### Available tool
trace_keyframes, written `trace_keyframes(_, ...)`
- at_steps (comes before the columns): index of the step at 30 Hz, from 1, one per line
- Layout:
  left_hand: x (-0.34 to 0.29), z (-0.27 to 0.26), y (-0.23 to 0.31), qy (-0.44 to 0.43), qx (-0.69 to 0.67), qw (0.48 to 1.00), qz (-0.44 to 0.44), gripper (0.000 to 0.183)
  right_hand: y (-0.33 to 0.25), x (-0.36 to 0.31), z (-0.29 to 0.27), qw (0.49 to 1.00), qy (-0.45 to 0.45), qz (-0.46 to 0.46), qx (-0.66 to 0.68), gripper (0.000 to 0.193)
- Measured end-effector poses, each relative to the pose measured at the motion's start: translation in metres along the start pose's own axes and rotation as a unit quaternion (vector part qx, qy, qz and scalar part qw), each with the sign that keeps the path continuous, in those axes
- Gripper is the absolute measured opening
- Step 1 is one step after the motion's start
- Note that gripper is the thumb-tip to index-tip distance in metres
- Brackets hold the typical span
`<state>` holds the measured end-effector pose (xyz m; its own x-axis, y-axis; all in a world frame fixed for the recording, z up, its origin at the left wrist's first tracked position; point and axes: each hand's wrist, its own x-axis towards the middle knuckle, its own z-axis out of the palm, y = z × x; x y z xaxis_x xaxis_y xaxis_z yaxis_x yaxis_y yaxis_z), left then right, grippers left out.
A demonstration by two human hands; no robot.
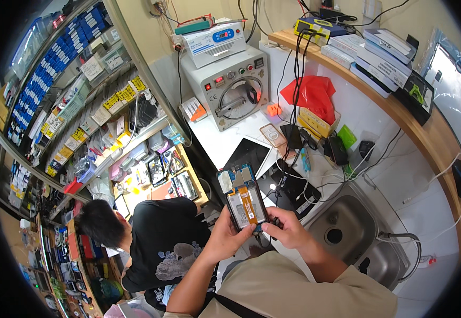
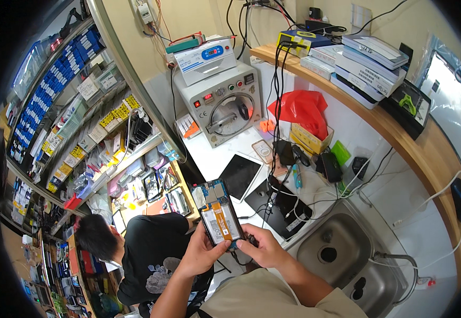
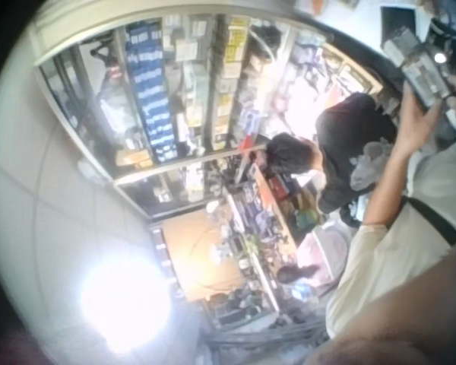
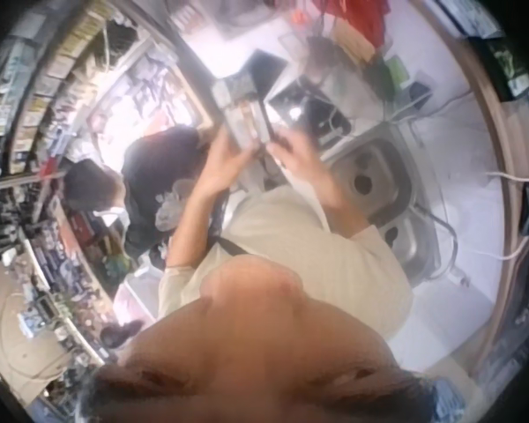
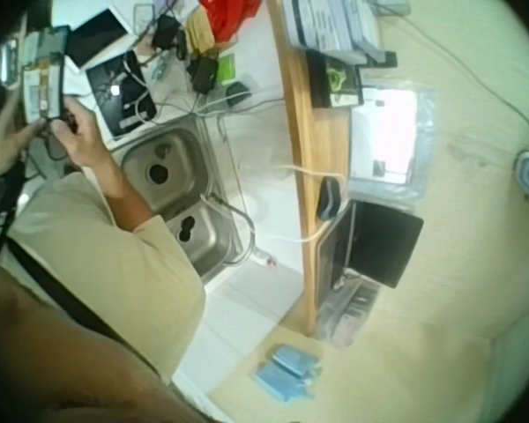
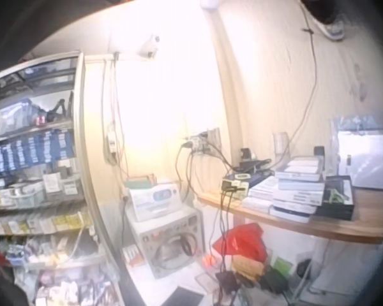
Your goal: The person unpacks a smartphone battery from bubble wrap, inspects it, and places it on a cluttered workbench. The person then picks up a disassembled smartphone, inspects its internal components, and moves to a different area to connect a cable to a device.
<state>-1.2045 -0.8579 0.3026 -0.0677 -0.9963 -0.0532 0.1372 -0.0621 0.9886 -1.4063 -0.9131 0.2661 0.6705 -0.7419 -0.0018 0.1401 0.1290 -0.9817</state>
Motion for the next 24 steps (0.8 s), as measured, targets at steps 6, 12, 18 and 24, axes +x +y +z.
trace_keyframes(6, -0.002, 0.0, 0.003, -0.006, -0.016, 1.0, -0.022, 0.065, -0.009, -0.004, 0.008, 0.999, 0.019, -0.027, -0.008, 0.032)
trace_keyframes(12, 0.001, 0.0, -0.002, -0.007, 0.0, 0.999, -0.042, 0.06, -0.003, -0.005, 0.008, 0.999, 0.032, -0.035, 0.025, 0.03)
trace_keyframes(18, 0.011, -0.01, -0.018, -0.007, -0.011, 0.998, -0.053, 0.065, 0.009, -0.004, 0.005, 0.996, 0.081, -0.026, -0.01, 0.026)
trace_keyframes(24, 0.013, -0.075, -0.034, 0.115, 0.043, 0.987, -0.105, 0.059, 0.085, 0.001, -0.049, 0.984, 0.168, 0.042, -0.048, 0.026)
